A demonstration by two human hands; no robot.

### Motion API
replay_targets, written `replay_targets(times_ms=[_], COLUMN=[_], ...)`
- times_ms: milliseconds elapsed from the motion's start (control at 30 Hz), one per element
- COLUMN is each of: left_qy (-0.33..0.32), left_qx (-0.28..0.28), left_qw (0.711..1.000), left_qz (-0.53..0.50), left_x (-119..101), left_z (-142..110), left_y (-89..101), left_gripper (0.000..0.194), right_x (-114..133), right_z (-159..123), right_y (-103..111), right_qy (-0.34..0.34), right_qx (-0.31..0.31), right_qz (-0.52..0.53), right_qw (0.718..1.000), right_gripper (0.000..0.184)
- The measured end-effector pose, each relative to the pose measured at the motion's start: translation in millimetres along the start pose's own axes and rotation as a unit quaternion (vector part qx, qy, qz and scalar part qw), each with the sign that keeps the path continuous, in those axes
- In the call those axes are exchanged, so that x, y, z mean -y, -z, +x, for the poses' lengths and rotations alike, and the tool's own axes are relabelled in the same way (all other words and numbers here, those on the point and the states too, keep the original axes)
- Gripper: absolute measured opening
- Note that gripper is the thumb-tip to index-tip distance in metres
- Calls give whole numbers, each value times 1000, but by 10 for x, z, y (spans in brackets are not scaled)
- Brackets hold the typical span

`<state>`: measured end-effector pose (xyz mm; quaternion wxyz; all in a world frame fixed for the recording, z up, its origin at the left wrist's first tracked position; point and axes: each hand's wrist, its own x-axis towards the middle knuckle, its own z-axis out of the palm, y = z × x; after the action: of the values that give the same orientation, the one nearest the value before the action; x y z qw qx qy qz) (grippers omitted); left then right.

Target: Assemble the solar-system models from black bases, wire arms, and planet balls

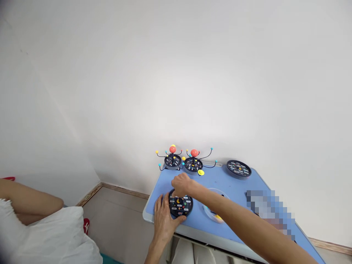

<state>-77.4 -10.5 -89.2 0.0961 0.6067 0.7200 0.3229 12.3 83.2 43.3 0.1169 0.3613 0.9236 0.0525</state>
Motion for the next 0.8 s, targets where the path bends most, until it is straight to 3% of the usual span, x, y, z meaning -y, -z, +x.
replay_targets(times_ms=[133,233,367,500,633,800], left_qy=[-7,-22,-56,-78,-108,-140], left_qx=[-13,-25,-43,-68,-104,-142], left_qw=[1000,999,995,989,981,970], left_qz=[19,42,73,102,127,138], left_x=[1,15,11,8,56,139], left_z=[-4,1,11,13,5,-1], left_y=[-10,-64,-140,-211,-288,-341], left_gripper=[89,88,86,84,81,80], right_x=[-319,-533,-728,-777,-697,-582], right_z=[-291,-638,-1068,-1314,-1392,-1331], right_y=[252,219,-116,-550,-843,-985], right_qy=[-53,-83,-144,-203,-240,-250], right_qx=[-48,-66,-59,-46,-65,-90], right_qz=[40,75,111,144,163,177], right_qw=[997,992,982,968,955,948], right_gripper=[35,28,26,28,25,15])
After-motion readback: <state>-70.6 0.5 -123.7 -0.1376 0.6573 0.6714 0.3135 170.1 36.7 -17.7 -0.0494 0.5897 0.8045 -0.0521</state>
